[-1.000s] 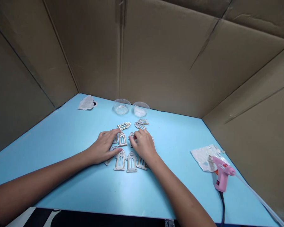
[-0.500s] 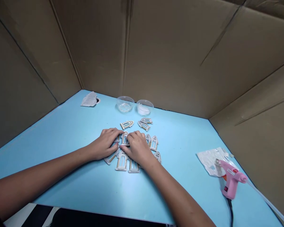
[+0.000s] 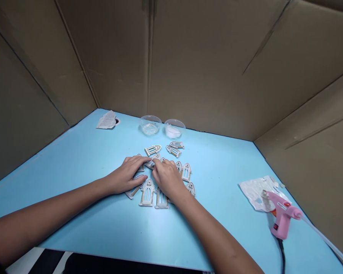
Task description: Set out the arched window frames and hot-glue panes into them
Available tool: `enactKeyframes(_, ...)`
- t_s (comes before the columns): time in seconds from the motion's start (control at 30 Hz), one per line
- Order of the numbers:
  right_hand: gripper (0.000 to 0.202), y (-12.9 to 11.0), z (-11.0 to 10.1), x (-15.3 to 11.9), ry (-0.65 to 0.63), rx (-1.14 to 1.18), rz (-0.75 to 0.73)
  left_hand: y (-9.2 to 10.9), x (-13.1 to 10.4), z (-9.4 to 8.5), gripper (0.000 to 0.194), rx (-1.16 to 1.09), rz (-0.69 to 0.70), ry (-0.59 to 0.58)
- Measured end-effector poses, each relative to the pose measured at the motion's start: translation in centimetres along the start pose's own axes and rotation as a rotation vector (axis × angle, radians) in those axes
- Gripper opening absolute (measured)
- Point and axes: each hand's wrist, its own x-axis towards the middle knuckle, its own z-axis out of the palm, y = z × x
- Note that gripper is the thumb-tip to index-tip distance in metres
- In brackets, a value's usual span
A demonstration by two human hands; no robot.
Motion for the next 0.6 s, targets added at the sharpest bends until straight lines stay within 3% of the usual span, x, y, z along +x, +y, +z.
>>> enactKeyframes(0.2,0.02,0.3,0.0,0.0,0.001,0.028,-0.04,-0.1,0.0,0.1,0.043,0.035,0.041,-0.035)
enactKeyframes(0.6,0.019,5.1,-3.4,0.0,0.24,0.085,0.08,0.7,-0.2,-0.6,0.044,0.052,0.092,-0.091)
